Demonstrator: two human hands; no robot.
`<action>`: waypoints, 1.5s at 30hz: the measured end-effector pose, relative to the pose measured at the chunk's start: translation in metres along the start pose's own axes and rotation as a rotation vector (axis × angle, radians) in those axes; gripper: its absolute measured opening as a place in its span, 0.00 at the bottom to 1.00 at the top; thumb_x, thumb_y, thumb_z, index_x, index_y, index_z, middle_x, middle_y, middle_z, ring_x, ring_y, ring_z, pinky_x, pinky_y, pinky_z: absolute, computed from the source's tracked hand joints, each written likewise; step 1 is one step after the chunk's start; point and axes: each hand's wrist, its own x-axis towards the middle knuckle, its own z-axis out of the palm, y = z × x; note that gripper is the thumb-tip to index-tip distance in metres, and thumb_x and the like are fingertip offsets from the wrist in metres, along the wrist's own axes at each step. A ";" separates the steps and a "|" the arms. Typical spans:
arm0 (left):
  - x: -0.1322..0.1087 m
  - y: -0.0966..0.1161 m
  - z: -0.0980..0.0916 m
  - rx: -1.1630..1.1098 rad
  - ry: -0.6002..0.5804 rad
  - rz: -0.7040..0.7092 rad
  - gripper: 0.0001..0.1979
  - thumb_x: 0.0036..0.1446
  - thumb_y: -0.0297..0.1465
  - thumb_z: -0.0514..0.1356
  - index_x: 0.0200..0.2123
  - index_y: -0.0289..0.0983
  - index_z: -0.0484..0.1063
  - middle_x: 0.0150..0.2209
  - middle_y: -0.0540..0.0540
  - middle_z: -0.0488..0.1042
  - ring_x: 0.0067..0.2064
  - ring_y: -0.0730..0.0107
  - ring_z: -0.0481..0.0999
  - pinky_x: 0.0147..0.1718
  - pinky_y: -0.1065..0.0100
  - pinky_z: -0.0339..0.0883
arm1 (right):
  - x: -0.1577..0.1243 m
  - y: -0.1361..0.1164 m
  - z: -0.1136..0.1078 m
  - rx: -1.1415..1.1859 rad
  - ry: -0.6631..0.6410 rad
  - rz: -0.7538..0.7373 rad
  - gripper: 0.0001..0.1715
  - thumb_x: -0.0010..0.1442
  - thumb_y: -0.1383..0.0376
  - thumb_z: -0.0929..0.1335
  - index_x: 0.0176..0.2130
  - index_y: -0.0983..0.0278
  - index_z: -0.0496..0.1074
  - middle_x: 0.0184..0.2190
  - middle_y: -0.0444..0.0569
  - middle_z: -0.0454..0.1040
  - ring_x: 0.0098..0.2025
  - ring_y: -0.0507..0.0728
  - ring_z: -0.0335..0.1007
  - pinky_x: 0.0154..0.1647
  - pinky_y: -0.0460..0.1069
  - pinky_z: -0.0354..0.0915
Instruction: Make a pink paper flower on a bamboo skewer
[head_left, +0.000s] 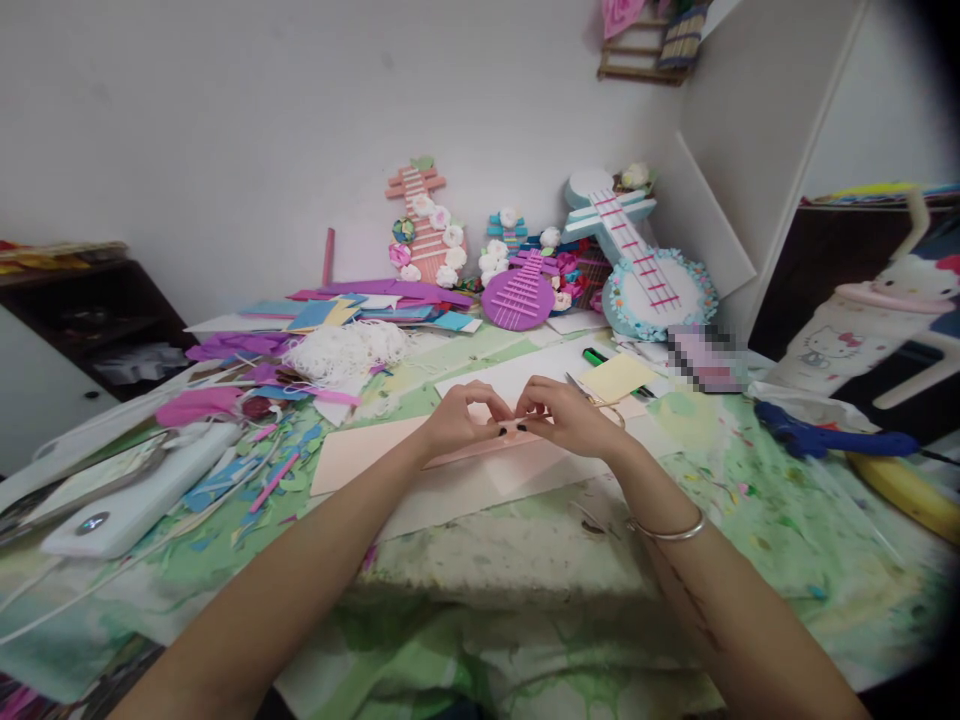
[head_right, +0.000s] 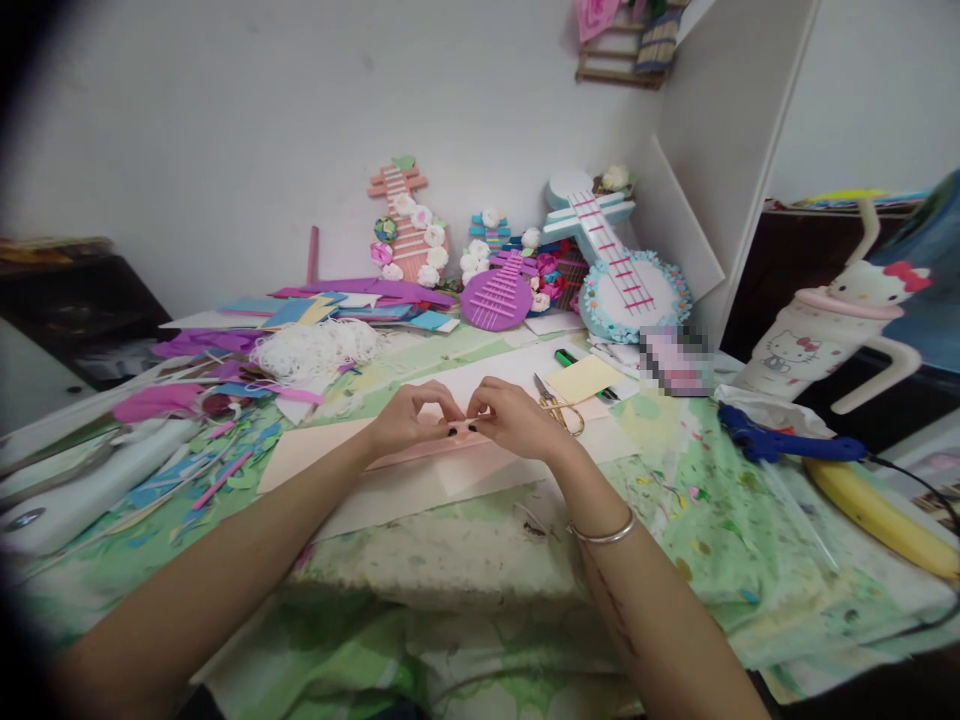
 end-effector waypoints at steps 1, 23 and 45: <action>0.000 -0.001 0.001 -0.009 -0.001 -0.021 0.06 0.45 0.32 0.64 0.27 0.35 0.76 0.28 0.44 0.76 0.34 0.67 0.72 0.39 0.65 0.65 | 0.000 0.000 0.000 -0.003 -0.002 0.006 0.08 0.51 0.75 0.65 0.32 0.66 0.69 0.33 0.47 0.66 0.33 0.50 0.63 0.33 0.45 0.58; -0.003 -0.019 0.016 -0.446 0.063 -0.240 0.14 0.41 0.33 0.68 0.31 0.30 0.75 0.30 0.42 0.76 0.33 0.70 0.75 0.35 0.68 0.69 | 0.003 0.020 0.015 -0.006 0.026 0.069 0.03 0.54 0.68 0.67 0.31 0.66 0.71 0.29 0.46 0.65 0.30 0.50 0.60 0.32 0.45 0.55; -0.004 -0.011 0.012 -0.476 0.052 -0.218 0.14 0.42 0.32 0.68 0.33 0.30 0.74 0.29 0.45 0.74 0.30 0.73 0.73 0.32 0.70 0.68 | 0.003 0.015 0.010 0.009 0.055 0.043 0.03 0.53 0.67 0.67 0.30 0.65 0.71 0.28 0.45 0.64 0.28 0.50 0.59 0.29 0.45 0.53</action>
